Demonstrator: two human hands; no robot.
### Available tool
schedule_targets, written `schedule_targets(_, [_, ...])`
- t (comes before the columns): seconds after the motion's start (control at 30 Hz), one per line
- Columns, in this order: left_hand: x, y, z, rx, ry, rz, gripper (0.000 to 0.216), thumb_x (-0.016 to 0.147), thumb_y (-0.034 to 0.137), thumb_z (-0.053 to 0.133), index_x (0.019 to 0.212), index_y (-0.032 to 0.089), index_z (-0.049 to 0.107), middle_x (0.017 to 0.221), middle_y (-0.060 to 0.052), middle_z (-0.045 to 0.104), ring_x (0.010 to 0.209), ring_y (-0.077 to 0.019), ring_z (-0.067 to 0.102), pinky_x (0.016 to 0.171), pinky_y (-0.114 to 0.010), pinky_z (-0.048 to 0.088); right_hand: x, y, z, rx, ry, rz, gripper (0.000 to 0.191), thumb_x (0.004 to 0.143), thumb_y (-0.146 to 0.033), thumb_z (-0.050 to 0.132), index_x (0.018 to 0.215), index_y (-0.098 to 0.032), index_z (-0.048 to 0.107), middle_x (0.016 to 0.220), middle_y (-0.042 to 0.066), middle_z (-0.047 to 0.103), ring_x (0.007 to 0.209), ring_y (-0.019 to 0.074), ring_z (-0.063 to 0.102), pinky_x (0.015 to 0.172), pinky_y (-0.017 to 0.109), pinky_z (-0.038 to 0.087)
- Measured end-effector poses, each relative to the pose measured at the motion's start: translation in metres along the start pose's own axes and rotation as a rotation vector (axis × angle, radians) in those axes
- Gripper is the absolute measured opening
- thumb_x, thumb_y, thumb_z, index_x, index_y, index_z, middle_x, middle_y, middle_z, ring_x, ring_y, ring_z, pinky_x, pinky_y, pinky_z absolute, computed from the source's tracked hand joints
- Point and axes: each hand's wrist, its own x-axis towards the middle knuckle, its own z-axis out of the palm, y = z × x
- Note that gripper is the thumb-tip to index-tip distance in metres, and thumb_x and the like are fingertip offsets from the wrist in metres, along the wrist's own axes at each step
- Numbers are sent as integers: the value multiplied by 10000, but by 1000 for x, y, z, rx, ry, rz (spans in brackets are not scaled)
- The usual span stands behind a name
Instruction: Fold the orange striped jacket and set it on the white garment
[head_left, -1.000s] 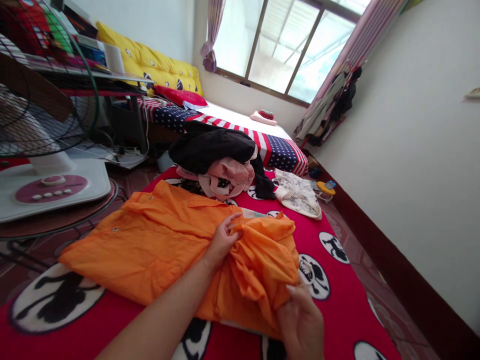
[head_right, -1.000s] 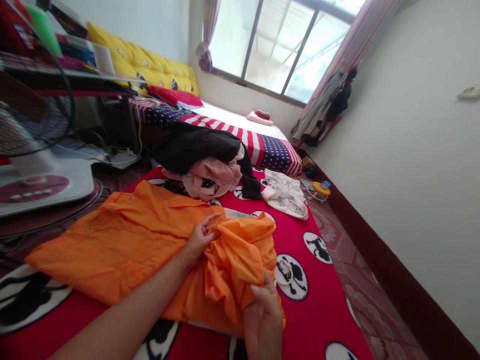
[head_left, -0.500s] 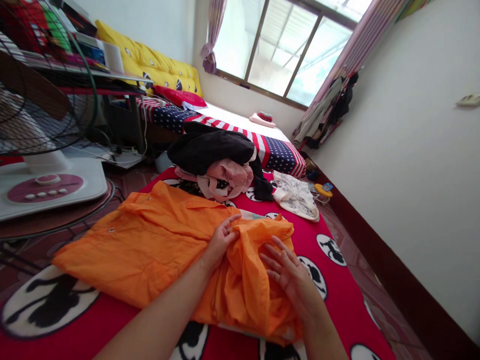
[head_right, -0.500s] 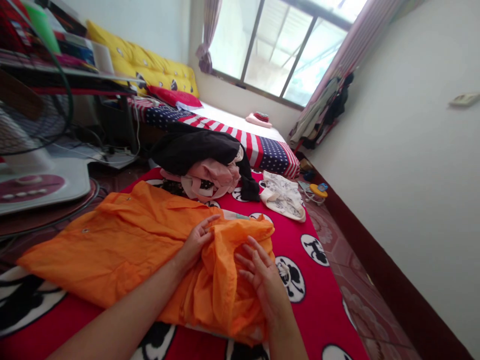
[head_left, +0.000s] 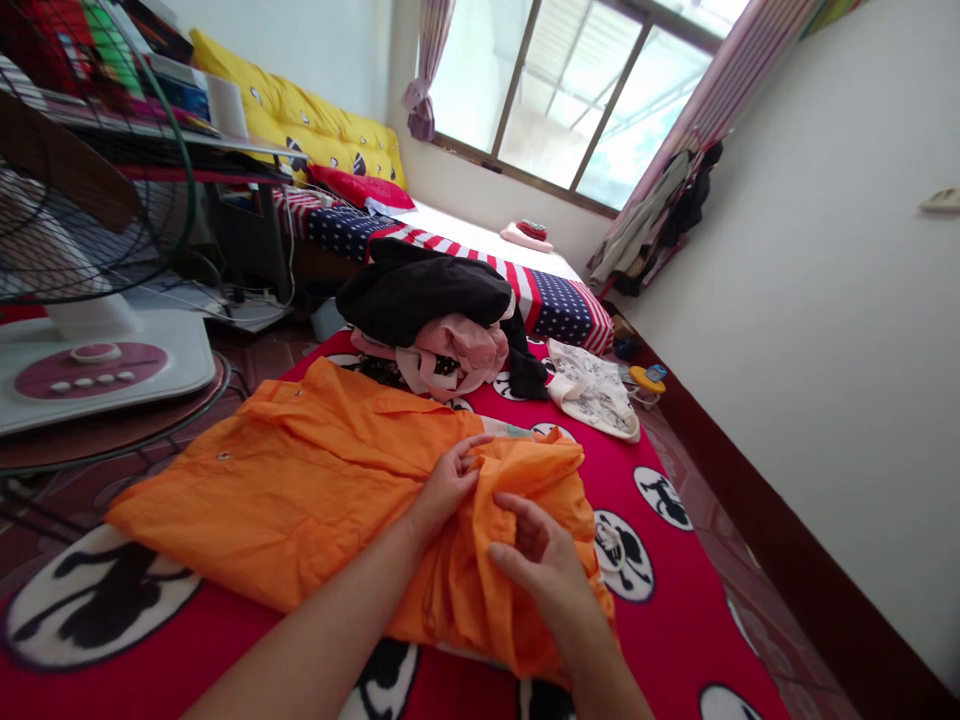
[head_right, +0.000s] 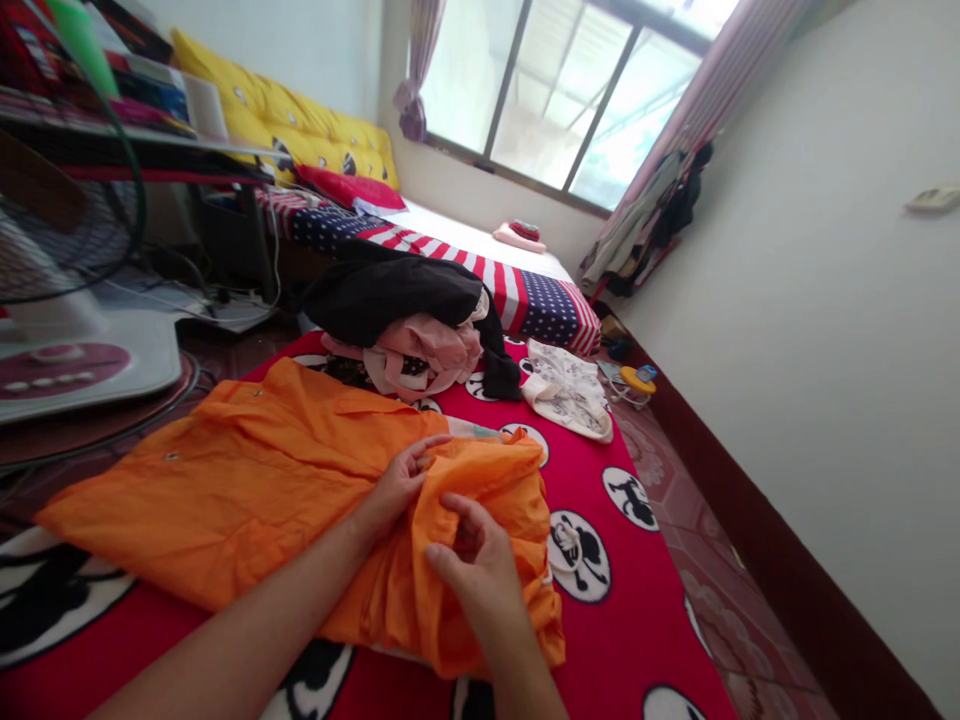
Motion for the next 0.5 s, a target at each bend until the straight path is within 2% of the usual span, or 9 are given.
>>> schedule_targets(0.1, [0, 0, 0, 17, 19, -9, 596, 717, 344, 749, 1245, 159, 541, 730, -5, 681, 606, -110, 618, 570, -193, 456, -1, -9, -10, -4, 114, -3, 446, 625, -373, 814, 1017, -194, 696, 988, 74, 721, 908, 245, 660, 789, 363, 532])
schedule_targets(0.2, [2, -4, -3, 8, 40, -25, 583, 726, 406, 741, 1210, 151, 540, 864, -68, 708, 671, -139, 658, 623, -235, 496, -8, -37, -43, -78, 291, -53, 441, 613, -362, 810, 1007, -192, 709, 893, 69, 730, 822, 230, 664, 680, 318, 536])
schedule_targets(0.3, [7, -10, -5, 20, 33, -17, 599, 693, 433, 767, 1166, 141, 545, 957, -126, 709, 787, -195, 695, 733, -313, 529, -21, -67, -102, -206, 553, -94, 459, 538, -335, 823, 966, -208, 717, 874, 64, 731, 738, 221, 664, 612, 309, 530])
schedule_targets(0.4, [10, -15, -6, 58, 42, -4, 571, 664, 392, 793, 1128, 142, 574, 941, -118, 709, 798, -202, 698, 766, -331, 530, -38, -82, -176, -294, 832, -53, 431, 469, -320, 785, 892, -261, 723, 857, 66, 732, 642, 225, 665, 600, 356, 527])
schedule_targets(0.43, [10, -16, -5, 70, 49, -1, 555, 664, 373, 792, 1122, 141, 581, 936, -114, 708, 795, -202, 698, 767, -334, 531, -44, -83, -200, -392, 900, -27, 370, 497, -332, 751, 862, -273, 729, 840, 87, 732, 620, 228, 664, 581, 365, 513])
schedule_targets(0.5, [10, -17, -4, 102, 71, 10, 503, 679, 341, 775, 1104, 135, 599, 919, -106, 704, 777, -199, 695, 754, -336, 535, -55, -81, -237, -767, 935, -67, 226, 545, -342, 692, 744, -251, 744, 765, 142, 722, 593, 258, 664, 536, 392, 480])
